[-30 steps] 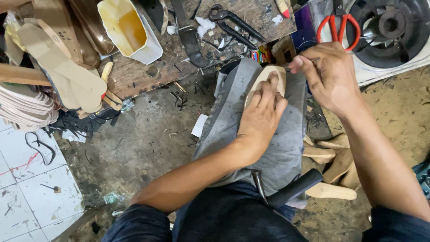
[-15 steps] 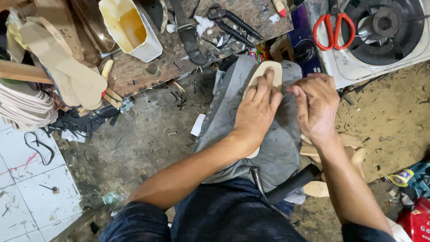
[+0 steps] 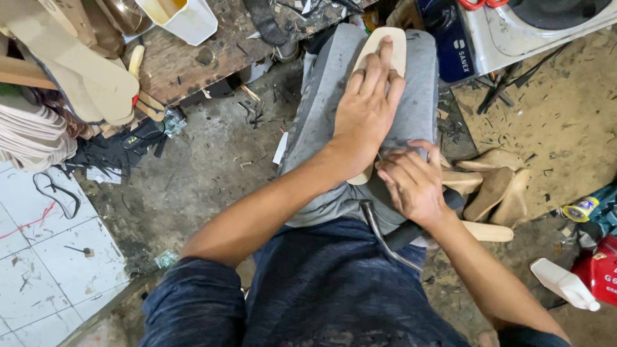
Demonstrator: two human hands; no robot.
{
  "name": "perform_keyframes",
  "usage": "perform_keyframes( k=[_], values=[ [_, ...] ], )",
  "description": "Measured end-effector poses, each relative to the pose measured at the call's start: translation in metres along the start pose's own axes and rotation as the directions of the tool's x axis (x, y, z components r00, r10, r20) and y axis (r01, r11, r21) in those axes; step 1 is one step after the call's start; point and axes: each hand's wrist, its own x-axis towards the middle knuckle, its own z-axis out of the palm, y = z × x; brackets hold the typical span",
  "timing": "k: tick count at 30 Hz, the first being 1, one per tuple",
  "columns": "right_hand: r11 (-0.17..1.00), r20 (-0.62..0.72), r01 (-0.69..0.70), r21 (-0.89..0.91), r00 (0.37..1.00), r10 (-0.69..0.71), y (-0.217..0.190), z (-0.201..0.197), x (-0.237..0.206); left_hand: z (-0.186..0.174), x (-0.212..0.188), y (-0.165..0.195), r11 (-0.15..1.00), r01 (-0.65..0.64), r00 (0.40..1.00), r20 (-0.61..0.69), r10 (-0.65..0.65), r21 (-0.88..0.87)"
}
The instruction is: The person repeatedly picks up a shoe insole and a thin beige insert, aligns them, and presses the edges together by hand. The person turns the insole over to check the bond and repeats the process with multiple insoles.
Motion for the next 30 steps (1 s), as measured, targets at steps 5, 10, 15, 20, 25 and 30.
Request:
perform_keyframes(
  k=[5,10,15,20,25,30],
  values=[
    [1.000,0.050,0.020,-0.022,0.999,-0.019,-0.007,-0.006,-0.018,0.009,-0.003,-0.004,0.999,-0.029,0.999,0.014,0.030,-0.039],
    [0.993,0.041,0.078,-0.094,0.996,-0.074,-0.008,-0.005,-0.024,0.013,-0.003,-0.008,0.998,-0.064,0.998,0.004,0.064,-0.012],
    [0.965,0.104,0.232,-0.127,0.970,-0.219,-0.015,-0.002,-0.035,0.019,-0.005,-0.009,0.998,-0.060,0.998,0.016,0.059,0.015],
    [0.939,0.166,0.314,-0.137,0.942,-0.291,-0.017,0.006,-0.035,0.028,-0.004,-0.012,0.999,-0.048,0.999,0.021,0.048,-0.013],
    [0.899,0.175,0.412,-0.148,0.905,-0.387,-0.025,0.016,-0.023,0.026,-0.006,-0.015,0.999,-0.050,0.999,-0.016,0.050,-0.017],
    [0.919,0.198,0.383,-0.094,0.912,-0.360,-0.031,0.024,-0.008,0.019,-0.008,-0.016,0.998,-0.055,0.998,-0.018,0.055,0.008]
  ],
)
